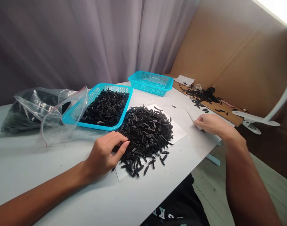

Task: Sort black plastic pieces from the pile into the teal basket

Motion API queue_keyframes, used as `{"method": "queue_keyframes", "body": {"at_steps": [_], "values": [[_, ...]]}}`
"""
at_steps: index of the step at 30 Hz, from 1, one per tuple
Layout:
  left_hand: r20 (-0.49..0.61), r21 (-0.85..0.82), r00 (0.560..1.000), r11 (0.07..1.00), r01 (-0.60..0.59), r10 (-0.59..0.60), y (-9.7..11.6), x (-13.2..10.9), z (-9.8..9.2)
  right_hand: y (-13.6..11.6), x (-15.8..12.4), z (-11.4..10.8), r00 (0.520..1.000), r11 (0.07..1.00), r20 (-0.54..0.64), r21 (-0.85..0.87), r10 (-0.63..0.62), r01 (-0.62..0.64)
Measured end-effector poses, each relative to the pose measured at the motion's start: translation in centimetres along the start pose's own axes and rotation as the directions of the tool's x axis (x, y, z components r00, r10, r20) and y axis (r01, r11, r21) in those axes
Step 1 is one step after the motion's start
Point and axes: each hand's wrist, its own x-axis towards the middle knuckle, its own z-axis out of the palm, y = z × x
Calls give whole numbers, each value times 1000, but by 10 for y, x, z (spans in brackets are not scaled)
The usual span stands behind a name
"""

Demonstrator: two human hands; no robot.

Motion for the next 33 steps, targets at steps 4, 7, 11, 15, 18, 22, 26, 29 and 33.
{"method": "queue_keyframes", "body": {"at_steps": [4, 7, 11, 15, 18, 22, 26, 29, 33], "values": [[1, -26, 1000, 1000, 16, -16, 1, 0, 1, -30, -18, -5, 999, 974, 12, 224, -38, 34], [1, -49, 999, 998, 46, -46, 4, 1, 0, -61, -42, 1, 985, 877, -42, 449, -169, 170], [17, -76, 994, 991, 111, -110, 13, 3, -2, -105, -80, 18, 919, 705, -129, 605, -371, 370], [55, -105, 985, 980, 170, -165, 23, 5, -6, -143, -109, 33, 769, 542, -179, 613, -613, 575], [106, -151, 963, 953, 261, -247, 28, 5, -5, -162, -120, 41, 655, 467, -136, 595, -743, 654], [140, -195, 942, 924, 329, -306, 29, 3, -2, -172, -128, 52, 692, 500, -174, 573, -700, 649], [135, -210, 928, 906, 369, -347, 29, 3, -1, -171, -138, 56, 856, 559, -202, 681, -476, 472], [125, -210, 925, 901, 379, -360, 30, 3, -2, -168, -142, 54, 891, 565, -185, 716, -414, 411], [110, -215, 927, 902, 374, -359, 31, 4, -3, -169, -142, 54, 886, 557, -97, 745, -454, 366]]}}
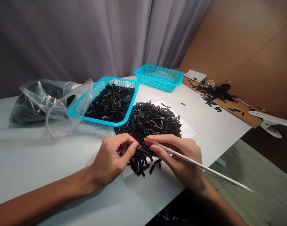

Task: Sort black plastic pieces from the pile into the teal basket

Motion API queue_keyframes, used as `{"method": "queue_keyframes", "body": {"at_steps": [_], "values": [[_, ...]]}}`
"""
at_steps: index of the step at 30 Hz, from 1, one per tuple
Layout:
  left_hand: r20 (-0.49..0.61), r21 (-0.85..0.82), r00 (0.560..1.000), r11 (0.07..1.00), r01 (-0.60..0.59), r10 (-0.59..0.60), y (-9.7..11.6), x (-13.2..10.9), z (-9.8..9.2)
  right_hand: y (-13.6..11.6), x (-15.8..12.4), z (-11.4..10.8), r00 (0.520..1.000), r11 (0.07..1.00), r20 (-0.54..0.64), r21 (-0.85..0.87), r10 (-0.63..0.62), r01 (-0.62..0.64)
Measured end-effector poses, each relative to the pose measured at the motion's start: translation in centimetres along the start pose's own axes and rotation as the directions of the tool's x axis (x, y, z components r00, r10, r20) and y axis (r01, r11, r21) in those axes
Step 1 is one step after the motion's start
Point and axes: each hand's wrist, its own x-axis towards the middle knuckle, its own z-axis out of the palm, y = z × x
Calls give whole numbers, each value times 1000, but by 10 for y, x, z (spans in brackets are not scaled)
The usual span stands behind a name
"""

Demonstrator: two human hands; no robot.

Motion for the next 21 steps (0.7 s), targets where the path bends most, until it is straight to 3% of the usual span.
{"method": "queue_keyframes", "body": {"at_steps": [6, 11, 17, 21], "values": [[5, -12, 1000, 1000, 2, -2, 1, -1, 1, 2, 3, 6, 994, 970, -33, 226, 100, -90], [-4, -8, 1000, 1000, -25, 25, 2, -4, 1, -1, 0, 11, 982, 960, -84, 240, 168, -144], [-12, 2, 997, 997, -74, 74, 5, -5, 0, 1, -4, 13, 998, 989, -65, 148, 18, -8], [-18, 10, 995, 995, -97, 97, 5, -5, 0, 4, -7, 13, 999, 990, -49, 143, -16, 23]]}}
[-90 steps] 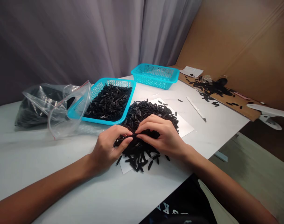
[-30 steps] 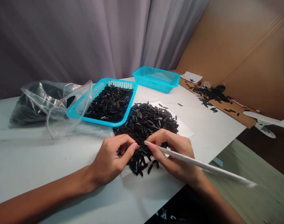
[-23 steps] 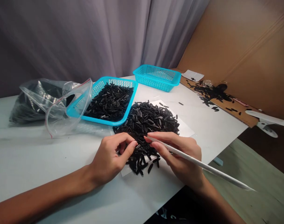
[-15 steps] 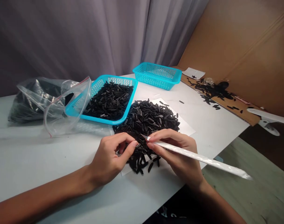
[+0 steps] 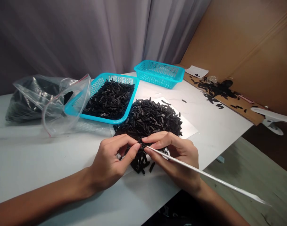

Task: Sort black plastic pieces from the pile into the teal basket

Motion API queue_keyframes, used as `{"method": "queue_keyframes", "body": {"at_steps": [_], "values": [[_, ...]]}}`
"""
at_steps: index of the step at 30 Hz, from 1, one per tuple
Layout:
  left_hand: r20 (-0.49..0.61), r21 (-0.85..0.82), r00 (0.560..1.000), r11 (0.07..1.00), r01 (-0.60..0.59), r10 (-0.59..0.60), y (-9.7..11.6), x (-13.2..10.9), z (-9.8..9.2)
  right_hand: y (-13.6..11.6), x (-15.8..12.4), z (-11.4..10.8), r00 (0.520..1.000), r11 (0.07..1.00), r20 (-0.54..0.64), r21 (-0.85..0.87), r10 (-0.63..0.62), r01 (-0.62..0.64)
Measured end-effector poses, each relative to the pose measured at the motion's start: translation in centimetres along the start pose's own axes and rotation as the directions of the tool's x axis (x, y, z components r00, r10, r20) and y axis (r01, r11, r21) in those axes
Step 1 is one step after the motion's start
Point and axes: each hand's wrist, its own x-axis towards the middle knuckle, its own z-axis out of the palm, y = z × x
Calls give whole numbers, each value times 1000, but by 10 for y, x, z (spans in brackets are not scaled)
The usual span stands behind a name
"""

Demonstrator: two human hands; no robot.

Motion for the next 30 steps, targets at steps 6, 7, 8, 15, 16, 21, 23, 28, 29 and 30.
{"method": "queue_keyframes", "body": {"at_steps": [6, 7, 8, 15, 16, 21, 23, 28, 29, 30], "values": [[3, 20, 1000, 999, -30, 30, 2, -1, 0, 0, 1, 2, 999, 999, 0, -39, -35, 35], [4, 26, 999, 999, -37, 37, 2, -1, 0, -1, 1, 2, 998, 997, -3, -61, -56, 56], [3, 34, 999, 998, -45, 45, 2, -1, 0, -2, 0, 3, 996, 992, -7, -87, -90, 89], [-6, 79, 994, 991, -112, 112, 3, 0, -1, -3, -6, 6, 862, 752, 165, -428, -480, 501], [-2, 75, 994, 991, -107, 107, 3, 0, -1, -2, -7, 7, 827, 687, 198, -473, -527, 551], [47, 26, 999, 1000, -10, 9, 7, -1, -1, 1, -7, 8, 737, 525, 258, -559, -625, 641], [52, 13, 999, 1000, 15, -15, 7, 0, -2, 0, -8, 7, 767, 574, 178, -566, -616, 592], [26, -22, 999, 999, 24, -23, 8, 0, -1, -3, -8, 7, 884, 841, -70, -351, -461, 411], [23, -26, 1000, 999, 21, -20, 7, 0, -1, -3, -8, 7, 900, 872, -87, -305, -427, 383], [19, -29, 1000, 999, 18, -17, 7, 0, -2, -3, -8, 8, 914, 895, -101, -271, -393, 355]]}}
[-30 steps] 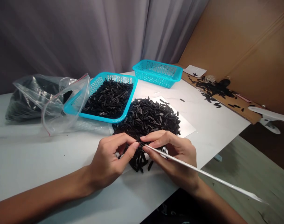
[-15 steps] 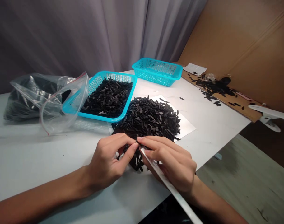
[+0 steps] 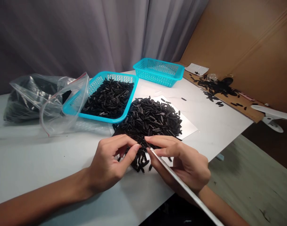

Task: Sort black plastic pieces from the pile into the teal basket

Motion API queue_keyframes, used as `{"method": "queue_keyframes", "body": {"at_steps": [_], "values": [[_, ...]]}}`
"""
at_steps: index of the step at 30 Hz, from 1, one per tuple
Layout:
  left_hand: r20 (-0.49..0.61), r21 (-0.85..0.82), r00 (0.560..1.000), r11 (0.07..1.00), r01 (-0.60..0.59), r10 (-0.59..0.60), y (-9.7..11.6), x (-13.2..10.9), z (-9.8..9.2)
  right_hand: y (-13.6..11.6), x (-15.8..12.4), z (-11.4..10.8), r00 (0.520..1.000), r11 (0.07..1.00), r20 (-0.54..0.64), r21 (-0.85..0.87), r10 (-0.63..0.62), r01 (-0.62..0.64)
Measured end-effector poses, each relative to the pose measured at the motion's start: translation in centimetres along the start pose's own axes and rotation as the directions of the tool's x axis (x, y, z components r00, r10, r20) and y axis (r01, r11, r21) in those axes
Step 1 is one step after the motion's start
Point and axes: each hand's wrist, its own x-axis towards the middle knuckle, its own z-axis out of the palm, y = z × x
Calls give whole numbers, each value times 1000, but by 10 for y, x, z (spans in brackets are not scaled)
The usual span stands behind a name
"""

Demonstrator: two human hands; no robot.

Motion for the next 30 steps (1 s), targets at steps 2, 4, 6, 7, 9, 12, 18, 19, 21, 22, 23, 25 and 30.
{"method": "queue_keyframes", "body": {"at_steps": [2, 4, 6, 7, 9, 12, 18, 19, 21, 22, 23, 25, 30], "values": [[-2, -1, 1000, 1000, -9, 9, 0, 0, 0, -1, -1, 1, 998, 997, 6, 44, 70, -70], [1, -1, 1000, 1000, -17, 17, -1, 0, 0, -2, -1, 0, 990, 988, 38, 65, 135, -137], [5, 0, 1000, 1000, -24, 24, -2, -1, 0, -3, -1, -1, 984, 982, 60, 81, 169, -174], [7, 3, 1000, 1000, -30, 30, -2, -1, 0, -3, -1, -2, 982, 979, 67, 85, 179, -184], [13, 12, 999, 999, -43, 43, -3, -1, 0, -3, -1, -3, 981, 978, 69, 90, 183, -189], [19, 25, 998, 998, -61, 61, -3, -1, 0, -1, -1, -2, 983, 980, 68, 88, 172, -177], [19, 56, 992, 991, -122, 121, -3, -2, 0, 3, -2, -2, 994, 1000, 105, 6, -21, 20], [16, 67, 990, 988, -141, 140, -3, -2, 0, 3, -2, -2, 990, 998, 123, -17, -64, 67], [14, 89, 986, 982, -168, 167, -3, -2, 0, 3, -3, 0, 981, 988, 146, -70, -126, 138], [19, 97, 985, 980, -173, 172, -3, -3, 0, 3, -3, 1, 978, 982, 148, -98, -147, 163], [22, 104, 985, 980, -172, 171, -3, -3, 0, 2, -3, 2, 975, 975, 144, -124, -167, 186], [24, 108, 987, 981, -162, 160, -3, -3, 0, 2, -3, 5, 973, 961, 125, -173, -196, 216], [14, 86, 992, 988, -129, 129, -2, -1, -1, 2, -2, 4, 980, 947, 89, -257, -177, 195]]}}
